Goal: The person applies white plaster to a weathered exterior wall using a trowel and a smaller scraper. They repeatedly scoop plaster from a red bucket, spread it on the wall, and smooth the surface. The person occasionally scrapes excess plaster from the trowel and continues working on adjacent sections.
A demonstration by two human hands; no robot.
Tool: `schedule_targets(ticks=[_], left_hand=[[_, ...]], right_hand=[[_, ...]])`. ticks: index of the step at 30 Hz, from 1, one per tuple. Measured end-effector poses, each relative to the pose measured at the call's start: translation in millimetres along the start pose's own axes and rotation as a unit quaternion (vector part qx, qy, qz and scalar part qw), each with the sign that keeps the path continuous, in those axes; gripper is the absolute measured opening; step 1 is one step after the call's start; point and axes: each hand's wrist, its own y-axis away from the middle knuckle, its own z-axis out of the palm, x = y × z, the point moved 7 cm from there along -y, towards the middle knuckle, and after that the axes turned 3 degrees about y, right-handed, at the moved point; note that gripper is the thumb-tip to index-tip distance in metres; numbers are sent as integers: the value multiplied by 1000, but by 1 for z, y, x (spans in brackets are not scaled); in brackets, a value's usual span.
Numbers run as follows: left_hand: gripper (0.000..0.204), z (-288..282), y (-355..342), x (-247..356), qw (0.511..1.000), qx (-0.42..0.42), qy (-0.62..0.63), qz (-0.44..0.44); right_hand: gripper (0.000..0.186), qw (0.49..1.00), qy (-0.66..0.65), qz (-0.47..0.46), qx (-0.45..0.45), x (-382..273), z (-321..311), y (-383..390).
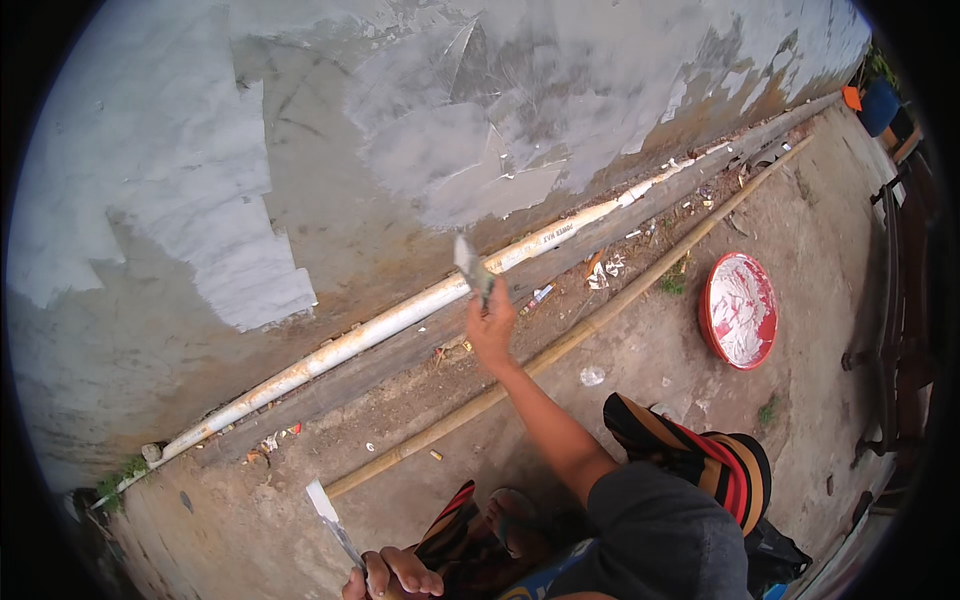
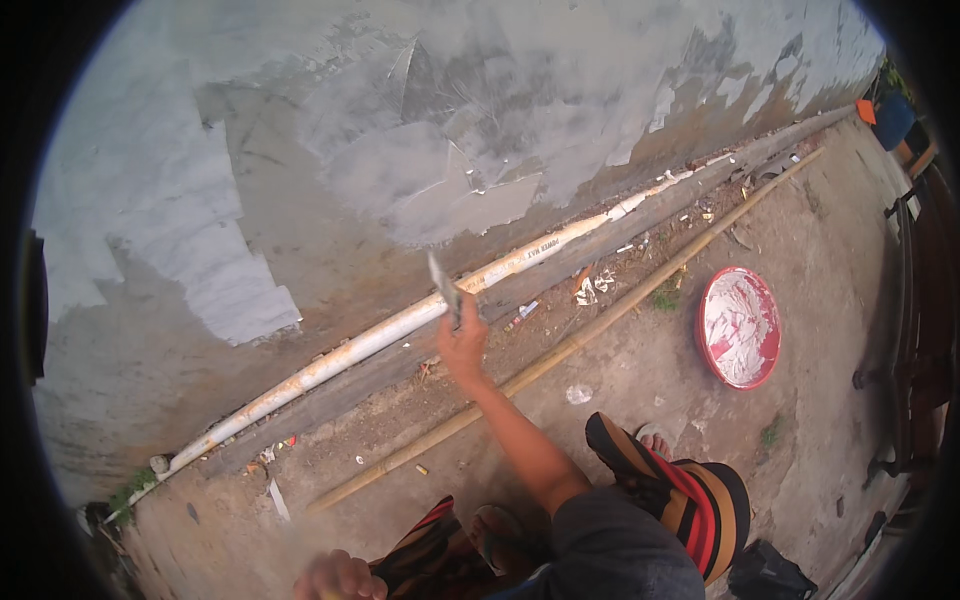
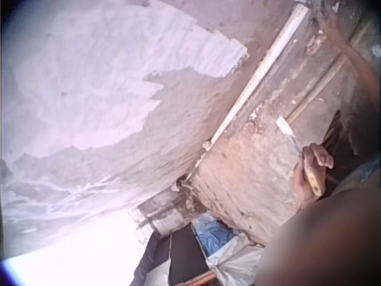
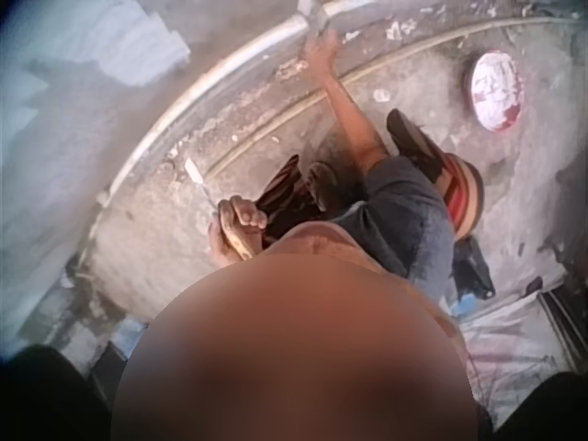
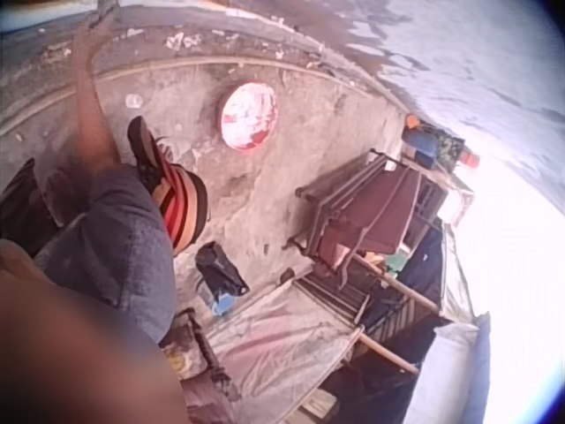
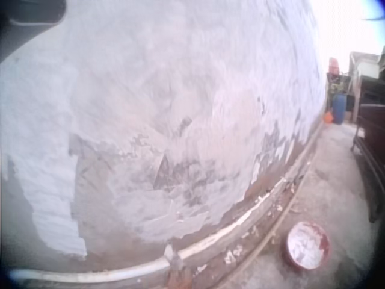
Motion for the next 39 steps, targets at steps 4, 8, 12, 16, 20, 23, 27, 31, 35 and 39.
schedule_targets(ticks=[4,8,12,16,20,23,27,31,35,39], left_hand=[[31,2,2,-1,1000,-5,-5,3],[32,3,5,-2,1000,-2,-8,11],[32,4,5,-1,1000,6,-7,18],[31,6,8,-1,999,21,-18,25],[31,5,8,-3,1000,12,-12,18],[31,5,4,-7,1000,9,-14,10],[30,18,-3,-10,999,24,-32,-7],[29,25,-8,-11,1000,5,-29,-9],[29,26,-9,-12,999,-6,-36,-15],[30,20,-9,-13,1000,-4,-18,-9]], right_hand=[[52,974,-41,-45,220,28,-88,-50],[55,971,15,19,237,83,-121,-114],[53,984,-38,1,176,50,-102,-124],[48,980,-38,-42,189,39,-80,-121],[57,990,-40,-27,129,12,-48,-99],[62,990,1,-116,85,-14,-22,-78],[59,978,68,-196,28,-46,-7,-51],[58,976,63,-204,-45,-47,-23,-48],[48,990,52,-42,127,5,-102,-109],[49,984,22,-64,165,-6,-100,-141]])
